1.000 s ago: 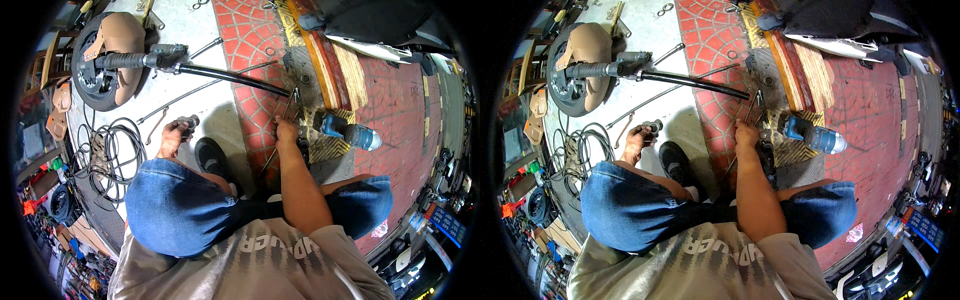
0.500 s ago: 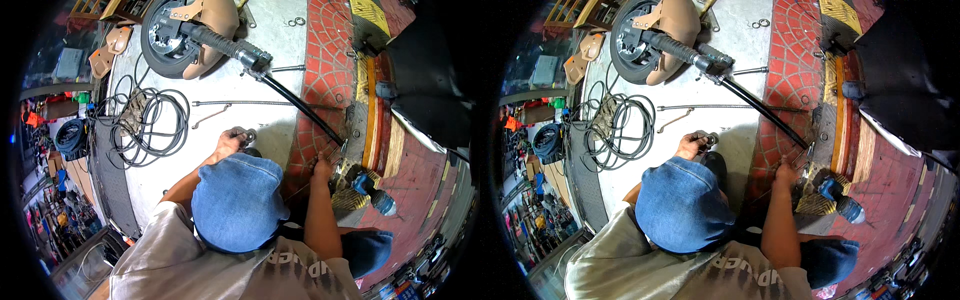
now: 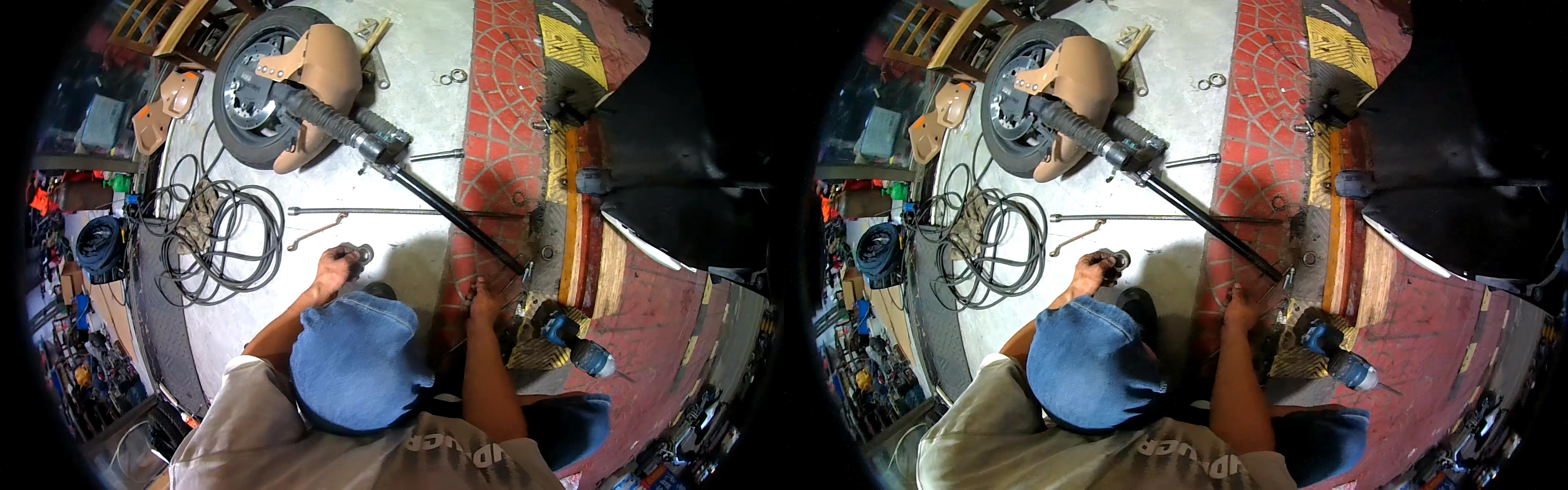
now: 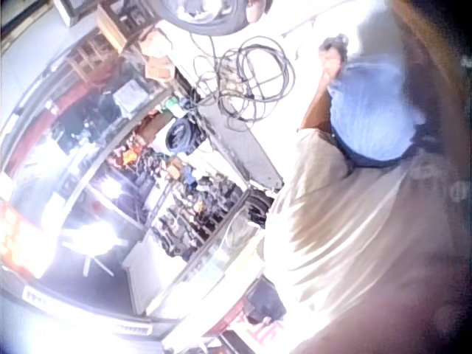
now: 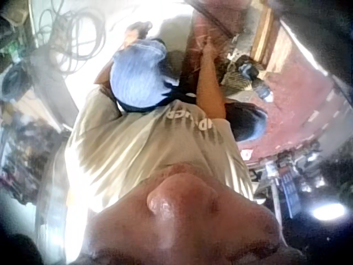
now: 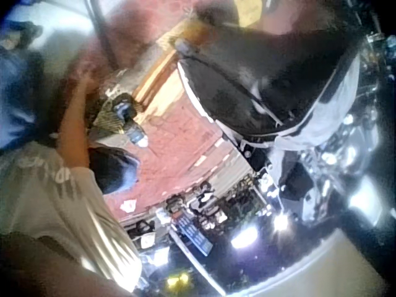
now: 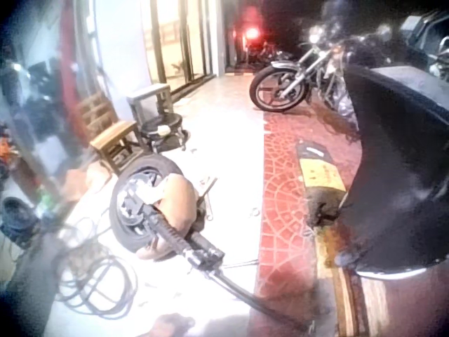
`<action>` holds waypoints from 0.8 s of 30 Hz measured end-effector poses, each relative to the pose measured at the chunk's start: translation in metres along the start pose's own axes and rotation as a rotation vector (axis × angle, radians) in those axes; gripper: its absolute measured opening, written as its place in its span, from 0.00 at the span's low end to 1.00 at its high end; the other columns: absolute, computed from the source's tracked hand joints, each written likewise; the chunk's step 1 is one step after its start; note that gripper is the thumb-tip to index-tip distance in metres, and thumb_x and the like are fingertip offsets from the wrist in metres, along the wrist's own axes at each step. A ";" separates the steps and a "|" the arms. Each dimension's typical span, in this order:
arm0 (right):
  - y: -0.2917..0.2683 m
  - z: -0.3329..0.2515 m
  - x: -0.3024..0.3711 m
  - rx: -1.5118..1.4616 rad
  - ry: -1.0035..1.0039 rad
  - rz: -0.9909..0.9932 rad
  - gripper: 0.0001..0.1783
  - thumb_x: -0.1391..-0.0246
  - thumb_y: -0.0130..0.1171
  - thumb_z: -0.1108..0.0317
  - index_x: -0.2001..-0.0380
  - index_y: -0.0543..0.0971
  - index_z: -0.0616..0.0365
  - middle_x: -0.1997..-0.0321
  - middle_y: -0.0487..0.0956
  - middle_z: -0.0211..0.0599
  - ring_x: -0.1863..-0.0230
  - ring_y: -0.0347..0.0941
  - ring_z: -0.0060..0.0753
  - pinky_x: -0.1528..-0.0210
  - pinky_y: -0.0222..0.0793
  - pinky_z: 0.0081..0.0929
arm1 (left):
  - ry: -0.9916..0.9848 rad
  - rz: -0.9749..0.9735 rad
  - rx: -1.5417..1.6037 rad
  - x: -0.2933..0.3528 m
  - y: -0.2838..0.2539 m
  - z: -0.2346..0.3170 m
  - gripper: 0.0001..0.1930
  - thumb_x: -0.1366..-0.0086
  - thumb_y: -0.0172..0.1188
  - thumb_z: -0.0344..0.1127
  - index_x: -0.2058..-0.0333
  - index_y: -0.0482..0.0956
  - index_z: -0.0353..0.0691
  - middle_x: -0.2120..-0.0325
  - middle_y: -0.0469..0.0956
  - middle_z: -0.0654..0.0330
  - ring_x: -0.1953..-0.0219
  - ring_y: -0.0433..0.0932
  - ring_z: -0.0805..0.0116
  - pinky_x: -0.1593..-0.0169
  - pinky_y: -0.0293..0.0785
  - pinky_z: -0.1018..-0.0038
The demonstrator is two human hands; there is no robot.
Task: The person removes a bearing from a motorcycle front fork assembly using a hammer and a screwdriver, wipes a bearing with a cloth, and fits it back into the assembly.
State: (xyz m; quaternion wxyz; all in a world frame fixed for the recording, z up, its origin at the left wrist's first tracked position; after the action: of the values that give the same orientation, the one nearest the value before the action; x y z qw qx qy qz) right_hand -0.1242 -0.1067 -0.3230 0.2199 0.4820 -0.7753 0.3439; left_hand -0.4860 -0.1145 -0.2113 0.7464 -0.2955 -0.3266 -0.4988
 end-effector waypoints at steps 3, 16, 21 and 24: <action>-0.001 0.005 -0.004 -0.048 0.080 -0.019 0.18 0.36 0.66 0.57 0.64 0.87 0.64 0.67 0.85 0.35 0.66 0.78 0.35 0.63 0.73 0.37 | -0.077 0.006 0.051 -0.001 0.004 0.002 0.08 0.28 0.61 0.34 0.61 0.82 0.34 0.73 0.82 0.57 0.76 0.80 0.69 0.71 0.78 0.74; -0.015 -0.086 0.107 -0.169 0.024 0.007 0.18 0.35 0.62 0.63 0.49 0.82 0.65 0.48 0.82 0.39 0.53 0.76 0.35 0.48 0.71 0.36 | 0.390 -0.098 -0.955 -0.016 0.067 0.013 0.18 0.32 0.60 0.45 0.54 0.85 0.37 0.57 0.86 0.47 0.53 0.85 0.50 0.49 0.81 0.60; -0.067 -0.176 0.175 0.189 -0.075 -0.083 0.18 0.34 0.62 0.58 0.55 0.84 0.65 0.60 0.83 0.35 0.61 0.75 0.35 0.57 0.71 0.38 | 0.184 0.103 -0.884 0.051 0.021 0.048 0.22 0.34 0.59 0.52 0.61 0.86 0.36 0.60 0.85 0.43 0.54 0.84 0.44 0.48 0.80 0.57; -0.103 -0.261 0.207 0.268 -0.106 -0.150 0.21 0.36 0.65 0.54 0.66 0.83 0.65 0.65 0.81 0.36 0.64 0.74 0.32 0.60 0.71 0.36 | -0.052 0.174 -0.769 0.153 -0.040 0.040 0.25 0.34 0.60 0.57 0.66 0.88 0.36 0.62 0.85 0.43 0.54 0.84 0.45 0.49 0.80 0.57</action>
State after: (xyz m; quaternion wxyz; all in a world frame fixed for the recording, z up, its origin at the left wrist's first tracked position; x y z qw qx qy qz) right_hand -0.1202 -0.0664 0.0234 0.1375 0.5812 -0.6946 0.4011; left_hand -0.4870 -0.1809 -0.0628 0.6124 -0.5925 -0.1087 -0.5121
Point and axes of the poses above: each hand's wrist, its own x-axis away from the middle knuckle, its own y-axis out of the palm, z = x × y, the point moved 1 cm from there along -x, towards the middle knuckle
